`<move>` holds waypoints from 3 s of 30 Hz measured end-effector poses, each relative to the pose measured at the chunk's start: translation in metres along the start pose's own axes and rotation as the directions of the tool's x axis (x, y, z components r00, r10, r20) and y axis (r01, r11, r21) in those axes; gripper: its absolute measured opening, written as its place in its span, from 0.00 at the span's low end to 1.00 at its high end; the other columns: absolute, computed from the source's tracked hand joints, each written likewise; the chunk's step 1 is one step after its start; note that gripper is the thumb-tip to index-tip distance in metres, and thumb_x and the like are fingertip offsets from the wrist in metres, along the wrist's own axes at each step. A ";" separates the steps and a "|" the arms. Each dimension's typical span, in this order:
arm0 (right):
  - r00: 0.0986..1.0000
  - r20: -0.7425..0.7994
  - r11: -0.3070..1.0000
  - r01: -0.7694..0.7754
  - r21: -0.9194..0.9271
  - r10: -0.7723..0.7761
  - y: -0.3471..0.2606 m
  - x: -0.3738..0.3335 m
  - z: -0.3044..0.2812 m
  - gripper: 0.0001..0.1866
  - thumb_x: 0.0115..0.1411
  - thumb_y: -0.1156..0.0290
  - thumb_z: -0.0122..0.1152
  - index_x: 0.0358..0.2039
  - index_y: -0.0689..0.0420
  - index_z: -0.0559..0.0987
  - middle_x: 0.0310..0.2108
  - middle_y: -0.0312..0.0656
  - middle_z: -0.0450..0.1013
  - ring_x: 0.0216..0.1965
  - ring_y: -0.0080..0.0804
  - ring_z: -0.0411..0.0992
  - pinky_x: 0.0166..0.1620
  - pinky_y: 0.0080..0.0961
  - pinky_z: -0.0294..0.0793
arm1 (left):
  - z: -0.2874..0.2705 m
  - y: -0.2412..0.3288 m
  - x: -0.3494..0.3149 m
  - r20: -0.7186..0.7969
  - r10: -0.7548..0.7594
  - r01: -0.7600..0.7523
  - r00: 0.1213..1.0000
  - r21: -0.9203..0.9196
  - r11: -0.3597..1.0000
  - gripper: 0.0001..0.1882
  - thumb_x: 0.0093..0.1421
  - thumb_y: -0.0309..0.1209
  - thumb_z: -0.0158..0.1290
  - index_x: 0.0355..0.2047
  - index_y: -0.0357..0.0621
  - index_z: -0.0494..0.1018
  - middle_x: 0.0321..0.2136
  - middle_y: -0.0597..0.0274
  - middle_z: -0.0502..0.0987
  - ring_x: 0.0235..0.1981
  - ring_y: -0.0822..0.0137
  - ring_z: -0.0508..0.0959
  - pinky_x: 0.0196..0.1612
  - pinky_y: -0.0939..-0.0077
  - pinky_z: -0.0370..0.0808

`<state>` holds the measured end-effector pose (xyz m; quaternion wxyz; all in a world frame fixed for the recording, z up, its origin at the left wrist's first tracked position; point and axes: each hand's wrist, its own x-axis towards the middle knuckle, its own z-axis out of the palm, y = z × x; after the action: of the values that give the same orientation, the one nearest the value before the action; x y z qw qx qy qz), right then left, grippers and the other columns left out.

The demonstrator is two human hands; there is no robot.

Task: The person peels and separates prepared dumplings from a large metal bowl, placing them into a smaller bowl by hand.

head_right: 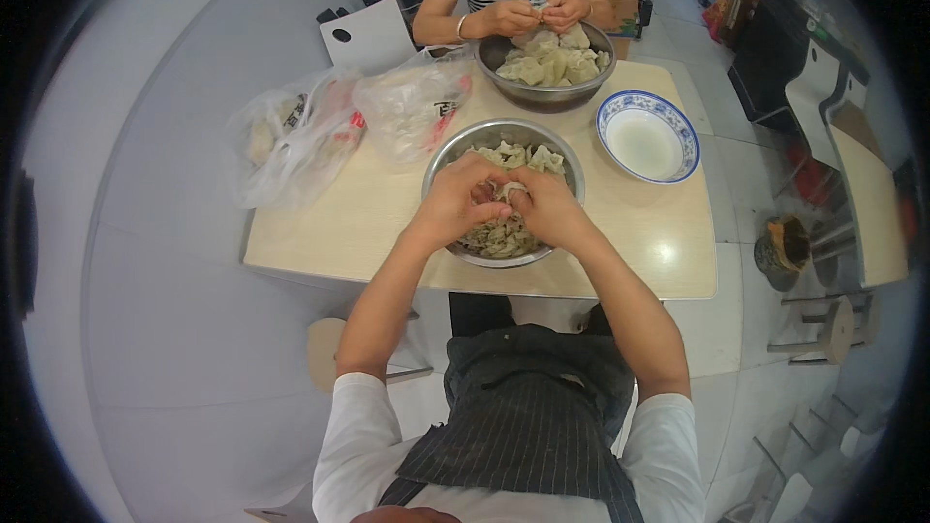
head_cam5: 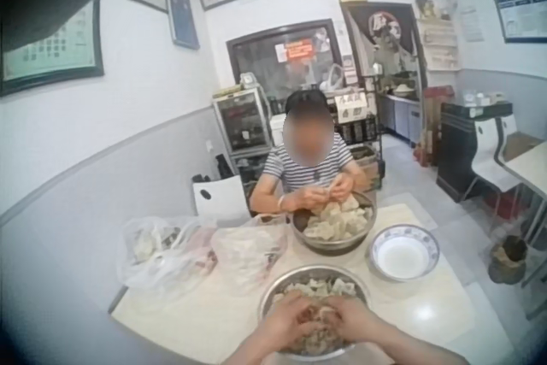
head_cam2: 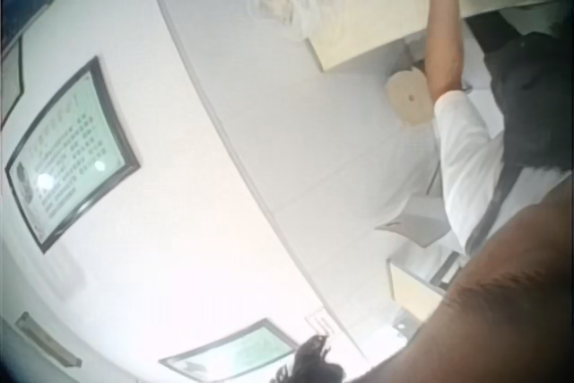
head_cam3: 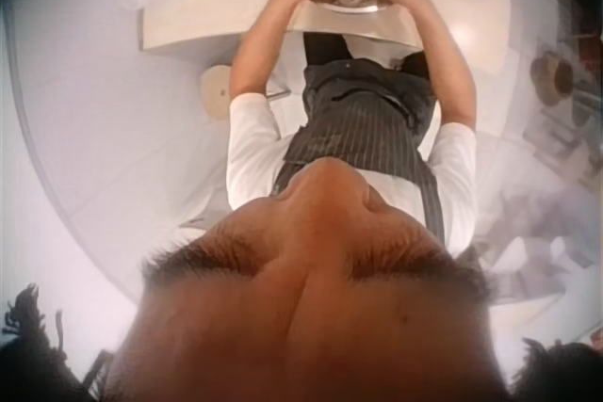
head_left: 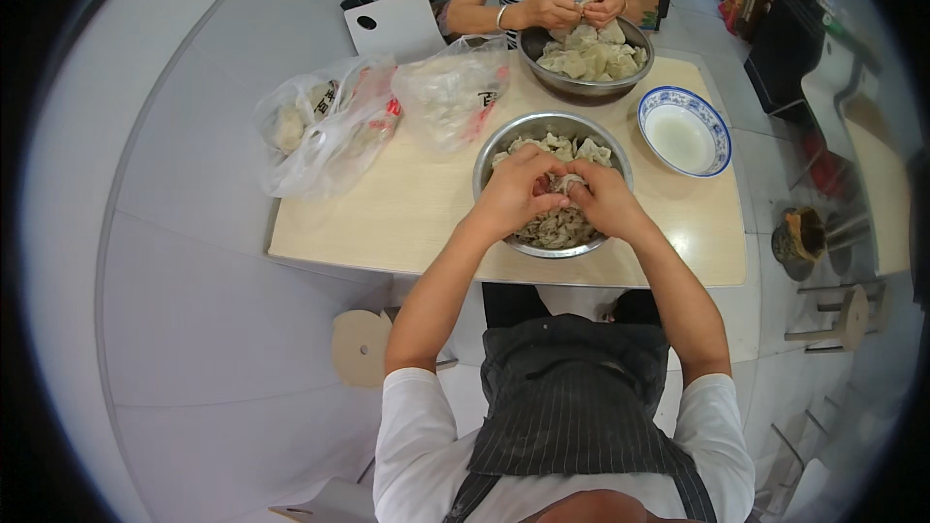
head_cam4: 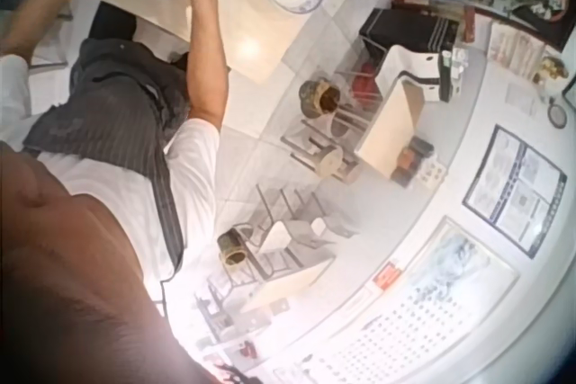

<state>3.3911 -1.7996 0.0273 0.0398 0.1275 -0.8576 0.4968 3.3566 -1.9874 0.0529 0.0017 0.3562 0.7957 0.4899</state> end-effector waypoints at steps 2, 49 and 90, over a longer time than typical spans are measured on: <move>1.000 -0.011 1.000 -0.011 -0.010 0.010 -0.001 0.000 0.003 0.11 0.60 0.72 0.55 0.42 0.62 0.77 0.33 0.58 0.76 0.38 0.56 0.74 0.43 0.43 0.71 | 0.002 -0.010 0.001 -0.007 0.043 -0.043 0.999 0.087 0.995 0.11 0.53 0.24 0.64 0.35 0.37 0.75 0.29 0.63 0.75 0.25 0.73 0.76 0.30 0.79 0.74; 0.992 0.021 0.985 0.129 -0.114 -0.127 -0.007 0.011 -0.008 0.16 0.51 0.70 0.69 0.38 0.60 0.75 0.31 0.53 0.76 0.36 0.51 0.75 0.41 0.39 0.73 | -0.019 -0.034 0.001 -0.092 0.002 0.019 0.996 0.229 0.973 0.08 0.52 0.22 0.57 0.33 0.38 0.76 0.27 0.58 0.78 0.27 0.67 0.76 0.33 0.73 0.72; 0.986 -0.164 0.998 -0.008 0.059 0.018 -0.009 -0.003 -0.008 0.14 0.48 0.80 0.70 0.33 0.59 0.74 0.29 0.36 0.72 0.29 0.20 0.69 0.33 0.21 0.68 | -0.003 -0.029 0.002 -0.152 -0.236 0.184 0.960 -0.296 0.937 0.04 0.55 0.20 0.56 0.29 0.39 0.72 0.23 0.71 0.73 0.25 0.80 0.72 0.29 0.85 0.69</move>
<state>3.3963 -1.7962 0.0385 0.1035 0.0815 -0.8374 0.5306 3.3381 -1.9960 0.0324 0.0306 0.2180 0.7491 0.6248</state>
